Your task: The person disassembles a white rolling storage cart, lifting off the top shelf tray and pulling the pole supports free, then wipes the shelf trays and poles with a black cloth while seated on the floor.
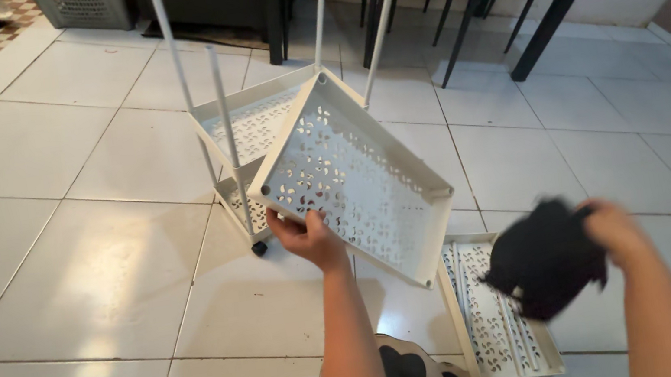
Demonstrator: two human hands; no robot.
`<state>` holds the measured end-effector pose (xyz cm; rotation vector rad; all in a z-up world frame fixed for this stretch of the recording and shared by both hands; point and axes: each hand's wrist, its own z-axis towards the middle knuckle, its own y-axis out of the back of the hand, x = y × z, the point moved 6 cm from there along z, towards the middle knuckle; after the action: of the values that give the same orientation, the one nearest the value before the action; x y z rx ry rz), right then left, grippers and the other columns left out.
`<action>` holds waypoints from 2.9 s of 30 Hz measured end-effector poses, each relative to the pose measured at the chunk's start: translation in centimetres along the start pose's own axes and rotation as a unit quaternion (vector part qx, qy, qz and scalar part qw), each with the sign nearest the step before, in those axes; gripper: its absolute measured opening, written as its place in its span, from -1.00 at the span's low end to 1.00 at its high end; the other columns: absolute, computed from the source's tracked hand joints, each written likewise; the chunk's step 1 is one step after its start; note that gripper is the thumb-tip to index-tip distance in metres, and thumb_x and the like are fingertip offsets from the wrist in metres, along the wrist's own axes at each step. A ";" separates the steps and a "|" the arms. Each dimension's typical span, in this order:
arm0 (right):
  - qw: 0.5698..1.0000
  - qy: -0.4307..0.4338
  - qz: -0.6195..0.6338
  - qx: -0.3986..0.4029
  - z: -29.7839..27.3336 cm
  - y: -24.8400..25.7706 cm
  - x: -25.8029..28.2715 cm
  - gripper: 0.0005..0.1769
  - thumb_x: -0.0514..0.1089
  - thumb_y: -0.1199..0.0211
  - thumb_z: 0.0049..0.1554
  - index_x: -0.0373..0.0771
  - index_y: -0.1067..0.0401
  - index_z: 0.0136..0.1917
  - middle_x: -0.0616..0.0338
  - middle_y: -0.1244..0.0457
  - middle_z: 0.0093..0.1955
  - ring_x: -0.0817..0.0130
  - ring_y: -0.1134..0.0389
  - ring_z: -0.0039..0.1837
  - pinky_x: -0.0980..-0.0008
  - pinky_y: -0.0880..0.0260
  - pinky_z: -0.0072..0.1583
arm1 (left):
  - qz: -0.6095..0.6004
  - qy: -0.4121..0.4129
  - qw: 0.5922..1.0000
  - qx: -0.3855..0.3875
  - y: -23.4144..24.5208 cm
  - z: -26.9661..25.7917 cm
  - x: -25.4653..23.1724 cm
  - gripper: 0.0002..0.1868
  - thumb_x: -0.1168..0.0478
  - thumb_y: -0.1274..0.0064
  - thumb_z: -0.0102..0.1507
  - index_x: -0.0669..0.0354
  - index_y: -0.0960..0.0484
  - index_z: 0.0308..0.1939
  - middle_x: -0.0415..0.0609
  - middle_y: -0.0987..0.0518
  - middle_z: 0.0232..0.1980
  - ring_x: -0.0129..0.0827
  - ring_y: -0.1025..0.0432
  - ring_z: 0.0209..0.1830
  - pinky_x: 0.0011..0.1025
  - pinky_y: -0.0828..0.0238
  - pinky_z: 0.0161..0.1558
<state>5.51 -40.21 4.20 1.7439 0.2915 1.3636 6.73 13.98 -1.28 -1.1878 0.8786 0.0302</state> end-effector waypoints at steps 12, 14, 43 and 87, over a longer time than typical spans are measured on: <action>0.934 -0.035 0.186 0.302 -4.0 -20.8 6.0 -0.36 0.06 -0.11 0.19 -0.42 -0.31 0.39 -0.25 -0.36 0.21 -0.11 -0.43 0.12 -0.04 -0.49 0.06 | -0.067 0.056 0.996 0.026 -1.7 2.9 5.1 -0.24 0.37 0.17 0.07 0.30 -0.16 0.41 0.02 -0.41 0.15 -0.30 -0.35 0.01 -0.39 -0.44 -0.10; 0.927 -0.074 0.273 0.245 -1.4 -20.5 4.5 -0.46 -0.11 -0.09 0.22 -0.49 -0.26 0.36 -0.23 -0.36 0.16 -0.07 -0.46 0.11 -0.02 -0.54 0.07 | -0.076 0.166 0.979 0.090 -3.5 3.7 8.5 -0.26 0.09 0.19 0.21 0.09 -0.04 0.48 -0.01 -0.41 0.17 -0.28 -0.36 0.03 -0.31 -0.46 -0.07; 0.921 0.069 0.383 -0.004 1.5 -2.8 6.8 -0.45 -0.20 -0.24 0.18 -0.45 -0.35 0.40 0.00 -0.36 0.17 0.25 -0.43 0.06 0.33 -0.43 -0.01 | 0.693 -0.055 0.576 0.431 -6.5 12.5 17.1 -0.65 0.24 0.01 0.28 0.19 -0.58 0.14 0.27 -0.40 0.27 0.23 -0.35 0.20 0.06 -0.30 0.22; 0.979 0.045 0.195 0.021 -1.5 0.9 33.1 -0.40 0.12 -0.28 0.20 -0.34 -0.42 0.35 -0.09 -0.35 0.21 0.08 -0.40 0.14 0.11 -0.40 0.14 | 0.132 -0.401 0.898 0.127 -6.9 11.6 -18.3 -0.69 0.08 0.32 0.49 0.28 -0.27 0.09 0.08 -0.27 0.06 -0.16 -0.18 0.12 -0.17 -0.13 0.29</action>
<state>16.18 -18.57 27.00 1.8424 0.0236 1.7289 4.08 28.08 16.39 -0.6930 0.2830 0.5721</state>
